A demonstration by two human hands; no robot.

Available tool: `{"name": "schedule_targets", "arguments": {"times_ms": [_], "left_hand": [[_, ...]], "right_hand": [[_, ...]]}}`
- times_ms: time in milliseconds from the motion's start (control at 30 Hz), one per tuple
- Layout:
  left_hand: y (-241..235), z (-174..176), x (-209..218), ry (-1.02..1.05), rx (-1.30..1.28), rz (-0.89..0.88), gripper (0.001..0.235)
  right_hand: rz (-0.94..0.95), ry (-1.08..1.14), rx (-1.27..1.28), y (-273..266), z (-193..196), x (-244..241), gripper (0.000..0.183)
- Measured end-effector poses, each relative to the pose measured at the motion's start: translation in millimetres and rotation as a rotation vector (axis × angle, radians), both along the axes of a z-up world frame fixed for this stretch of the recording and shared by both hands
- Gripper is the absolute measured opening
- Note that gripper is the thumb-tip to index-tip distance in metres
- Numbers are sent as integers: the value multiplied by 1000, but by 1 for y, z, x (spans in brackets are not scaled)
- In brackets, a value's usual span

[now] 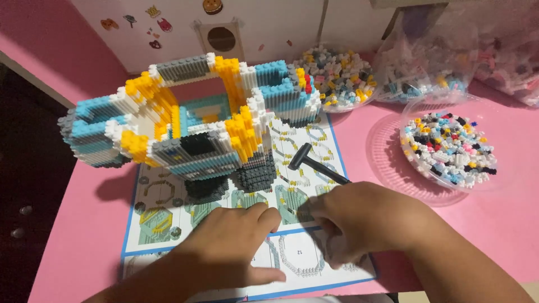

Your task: The person assembles a 3D puzzle using small plastic beads, placing them onto a base structure and using a black hammer-like tool to secure them. They frequently reach into plastic bags to retrieve more beads while following a printed instruction sheet.

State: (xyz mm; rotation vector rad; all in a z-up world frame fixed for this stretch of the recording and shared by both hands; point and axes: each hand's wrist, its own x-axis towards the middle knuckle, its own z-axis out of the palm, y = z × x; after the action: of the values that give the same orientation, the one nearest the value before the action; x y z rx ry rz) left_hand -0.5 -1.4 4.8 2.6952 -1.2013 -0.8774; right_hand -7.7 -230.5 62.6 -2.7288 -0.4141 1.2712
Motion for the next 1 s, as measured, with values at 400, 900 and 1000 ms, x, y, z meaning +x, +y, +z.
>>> {"name": "schedule_targets", "arguments": {"times_ms": [400,900,1000], "left_hand": [[2,26,-29,-777,-490,-434,15],[32,131,64,-618,-596,182,21],[35,129,66,-648,-654,140,26]], "right_hand": [[84,-104,-55,7,-3,-17,22],[-485,-555,887,-110,-7,10,5],[-623,-744,538,-95,3,19,15]]}}
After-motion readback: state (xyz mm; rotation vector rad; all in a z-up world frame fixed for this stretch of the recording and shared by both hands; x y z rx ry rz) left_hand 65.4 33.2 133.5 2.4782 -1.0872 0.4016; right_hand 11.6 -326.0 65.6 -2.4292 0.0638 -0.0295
